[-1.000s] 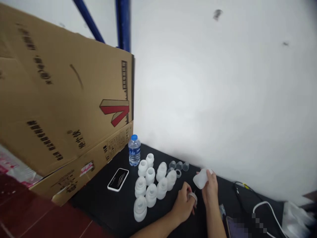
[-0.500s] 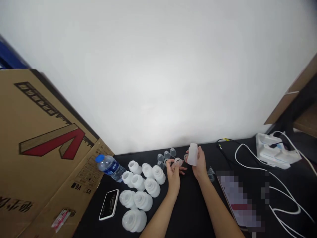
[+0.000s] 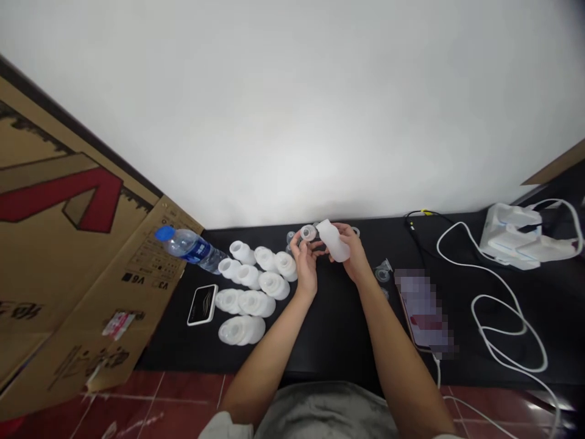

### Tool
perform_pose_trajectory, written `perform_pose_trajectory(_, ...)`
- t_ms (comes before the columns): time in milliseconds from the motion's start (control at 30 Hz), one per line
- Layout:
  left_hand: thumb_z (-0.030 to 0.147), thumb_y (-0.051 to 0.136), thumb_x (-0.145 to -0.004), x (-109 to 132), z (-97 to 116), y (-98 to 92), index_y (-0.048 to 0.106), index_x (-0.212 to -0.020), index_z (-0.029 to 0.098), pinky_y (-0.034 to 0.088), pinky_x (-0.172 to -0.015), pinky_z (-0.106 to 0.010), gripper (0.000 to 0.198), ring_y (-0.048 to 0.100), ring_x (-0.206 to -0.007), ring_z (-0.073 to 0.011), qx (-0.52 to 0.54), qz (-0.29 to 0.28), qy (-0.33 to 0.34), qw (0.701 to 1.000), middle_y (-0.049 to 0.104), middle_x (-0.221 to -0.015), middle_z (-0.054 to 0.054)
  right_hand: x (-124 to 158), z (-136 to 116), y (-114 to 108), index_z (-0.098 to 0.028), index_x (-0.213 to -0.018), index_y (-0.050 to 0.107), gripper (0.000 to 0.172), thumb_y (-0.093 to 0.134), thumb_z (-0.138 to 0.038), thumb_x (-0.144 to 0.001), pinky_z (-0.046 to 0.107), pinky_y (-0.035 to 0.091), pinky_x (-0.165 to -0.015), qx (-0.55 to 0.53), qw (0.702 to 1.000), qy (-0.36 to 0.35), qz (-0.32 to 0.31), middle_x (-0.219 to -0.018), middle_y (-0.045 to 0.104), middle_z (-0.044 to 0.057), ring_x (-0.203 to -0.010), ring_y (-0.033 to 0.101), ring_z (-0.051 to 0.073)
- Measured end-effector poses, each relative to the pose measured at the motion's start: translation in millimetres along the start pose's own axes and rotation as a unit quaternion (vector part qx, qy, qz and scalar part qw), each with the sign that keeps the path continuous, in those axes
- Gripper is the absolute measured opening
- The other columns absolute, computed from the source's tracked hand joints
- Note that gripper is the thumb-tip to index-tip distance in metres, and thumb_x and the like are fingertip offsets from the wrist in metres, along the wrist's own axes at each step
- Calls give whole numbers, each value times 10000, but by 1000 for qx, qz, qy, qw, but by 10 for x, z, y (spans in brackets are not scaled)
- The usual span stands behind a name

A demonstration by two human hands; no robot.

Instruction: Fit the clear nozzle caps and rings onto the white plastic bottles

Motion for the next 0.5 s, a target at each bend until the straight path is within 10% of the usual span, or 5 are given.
perform_pose_trajectory(300, 608, 684, -972, -4, -8, -14, 511, -1461, 358, 577, -767, -269, 576, 696, -1024, -190, -7, -1, -10, 1000, 653, -1280, -51, 13, -163, -95, -263, -1107, 664, 461, 941, -426, -777, 265, 582, -592, 168, 970, -145, 95, -1056, 693, 20, -824, 665, 186)
perform_pose_trajectory(500, 606, 646, -1019, 10, -27, -1, 488, -1538, 375, 608, -843, -297, 590, 712, -1145, -230, -36, -30, -8, 999, 598, -1453, -74, 38, -237, -78, -277, -1410, 663, 658, 890, -479, -827, 416, 636, -966, 276, 933, -215, 88, -1363, 637, 109, -1206, 682, 288)
Point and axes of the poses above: each hand's wrist, its own x-axis away from the middle knuckle, its own y-axis out of the palm, z = x × y, the point moved 6 cm from there along -x, towards the middle knuckle
